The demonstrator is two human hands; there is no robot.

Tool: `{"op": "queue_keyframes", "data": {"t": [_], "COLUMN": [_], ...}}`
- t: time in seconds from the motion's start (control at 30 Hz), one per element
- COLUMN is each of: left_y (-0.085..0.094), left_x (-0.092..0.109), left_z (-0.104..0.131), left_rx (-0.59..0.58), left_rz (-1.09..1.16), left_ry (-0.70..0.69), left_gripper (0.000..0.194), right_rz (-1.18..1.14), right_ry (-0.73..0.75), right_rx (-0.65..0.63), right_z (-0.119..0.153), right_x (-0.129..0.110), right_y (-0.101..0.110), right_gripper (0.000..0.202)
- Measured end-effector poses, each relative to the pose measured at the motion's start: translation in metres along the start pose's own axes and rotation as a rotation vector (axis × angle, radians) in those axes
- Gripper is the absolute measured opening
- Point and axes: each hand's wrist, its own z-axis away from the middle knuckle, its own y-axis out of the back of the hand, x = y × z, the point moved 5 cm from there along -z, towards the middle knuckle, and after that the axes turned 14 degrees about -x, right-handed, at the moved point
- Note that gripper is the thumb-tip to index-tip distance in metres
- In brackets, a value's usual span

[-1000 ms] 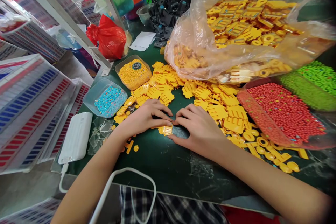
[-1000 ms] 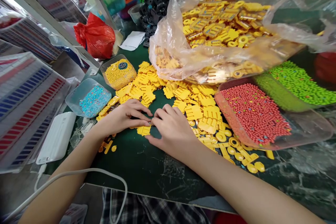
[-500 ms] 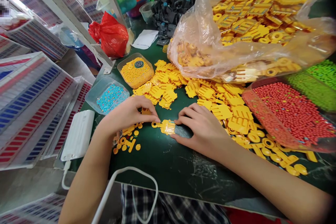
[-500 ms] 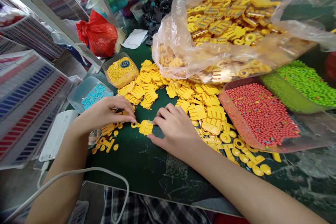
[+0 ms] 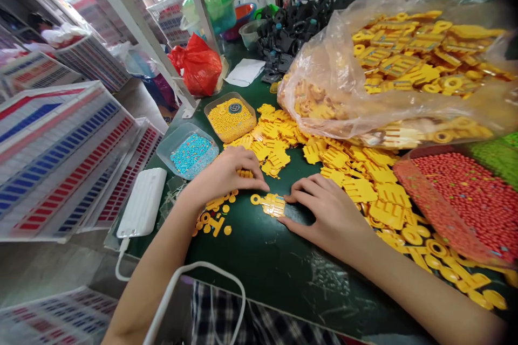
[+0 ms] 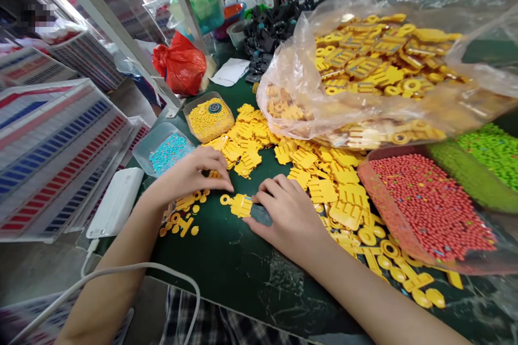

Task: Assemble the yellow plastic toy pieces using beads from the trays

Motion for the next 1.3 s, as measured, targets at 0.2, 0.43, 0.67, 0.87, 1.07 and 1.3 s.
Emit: {"op": "queue_keyframes", "data": {"t": [0.2, 0.43, 0.67, 0.87, 1.07, 1.3], "left_y": [0.055, 0.068, 0.098, 0.093, 0.093, 0.094], "left_x": [-0.067, -0.072, -0.079, -0.105, -0.105, -0.067], "left_z": [0.068, 0.054, -0.022, -0.055, -0.054, -0.019], "left_rx": [0.508, 0.464, -0.018, -0.405, -0.364, 0.162], "left_rz": [-0.235, -0.242, -0.279, -0.241, -0.339, -0.454], "left_ry": [0.527, 0.607, 0.536, 0.597, 0.6, 0.481], "left_gripper": [0.033, 0.035, 0.02, 0.013, 0.013, 0.022], "right_rz": [-0.017, -0.043, -0.022, 0.022, 0.039, 0.056], "right_ry": [-0.003, -0.011, 0.0, 0.007, -0.01, -0.01], "right_rx": [-0.039, -0.037, -0.018, -0.015, -0.041, -0.043], "right_z": [-0.001, -0.001, -0.001, -0.002, -0.002, -0.002], "right_x": [0.0, 0.0, -0.001, -0.001, 0.0, 0.002], "right_y": [0.0, 0.001, 0.002, 0.003, 0.001, 0.001], "right_gripper": [0.02, 0.017, 0.017, 0.019, 0.022, 0.029]}}
